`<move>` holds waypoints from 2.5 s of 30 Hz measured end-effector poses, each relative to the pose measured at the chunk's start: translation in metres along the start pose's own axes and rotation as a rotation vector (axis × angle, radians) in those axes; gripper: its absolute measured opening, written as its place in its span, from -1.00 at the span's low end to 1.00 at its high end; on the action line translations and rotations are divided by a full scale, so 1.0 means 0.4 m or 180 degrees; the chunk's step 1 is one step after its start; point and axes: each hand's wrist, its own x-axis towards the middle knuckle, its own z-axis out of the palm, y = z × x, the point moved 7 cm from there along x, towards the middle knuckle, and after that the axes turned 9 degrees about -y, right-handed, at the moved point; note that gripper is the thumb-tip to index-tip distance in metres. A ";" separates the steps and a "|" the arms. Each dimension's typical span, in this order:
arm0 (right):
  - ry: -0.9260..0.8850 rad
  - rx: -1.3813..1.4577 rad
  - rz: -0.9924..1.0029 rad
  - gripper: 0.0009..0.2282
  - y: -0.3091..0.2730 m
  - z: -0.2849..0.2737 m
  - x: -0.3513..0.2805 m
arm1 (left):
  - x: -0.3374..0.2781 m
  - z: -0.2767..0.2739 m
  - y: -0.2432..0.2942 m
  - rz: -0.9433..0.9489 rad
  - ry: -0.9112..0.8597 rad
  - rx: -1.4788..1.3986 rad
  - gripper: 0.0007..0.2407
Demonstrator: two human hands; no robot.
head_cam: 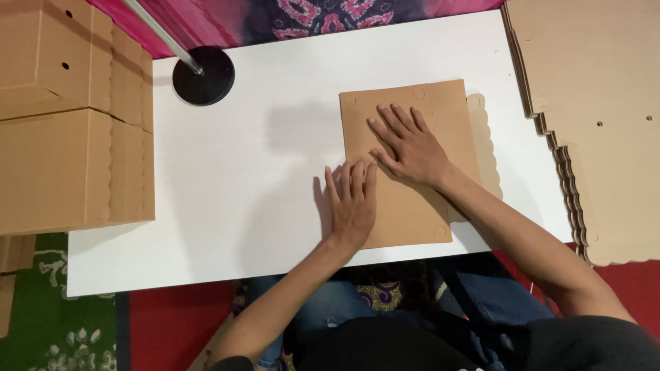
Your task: The person folds flat cardboard pieces into box shapes on a white table. They press the creases, fold the sides, and tuck the flaps to form the box structure. The person handles the cardboard by hand without tools.
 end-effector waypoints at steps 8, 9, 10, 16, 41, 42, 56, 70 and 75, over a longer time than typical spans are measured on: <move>-0.0355 0.0091 0.0054 -0.42 -0.004 -0.007 0.006 | 0.303 0.073 -0.210 -0.0748 0.0488 0.0517 -0.60; -0.0362 0.0080 0.0055 -0.42 0.005 0.011 0.006 | 0.344 0.081 -0.229 -0.0754 0.0493 0.0506 -0.60; 0.0104 0.0032 -0.0219 -0.46 0.000 0.004 0.003 | 0.376 0.069 -0.251 -0.0940 0.0863 0.0802 -0.68; 0.0655 -0.0042 -0.0465 -0.48 0.004 0.005 -0.007 | 0.475 0.074 -0.307 -0.1560 0.1201 0.1368 -0.71; -0.0534 0.0096 0.0147 -0.40 0.009 -0.004 0.008 | 0.318 0.077 -0.200 -0.0434 0.0729 0.0699 -0.69; -0.0520 0.0083 0.0165 -0.40 0.002 -0.011 0.003 | 0.354 0.077 -0.217 -0.0418 0.0747 0.0690 -0.69; -0.0634 0.0196 0.0225 -0.38 -0.019 -0.042 -0.006 | 0.246 -0.001 -0.117 -0.0336 0.0849 0.1091 -0.74; -0.0303 0.0212 -0.0004 -0.40 -0.004 -0.024 -0.004 | 0.113 0.002 -0.045 -0.0304 0.0247 0.0342 -0.68; -0.0294 0.0351 -0.0028 -0.41 0.000 -0.004 -0.010 | 0.363 0.102 -0.211 -0.0538 0.0361 0.0477 -0.70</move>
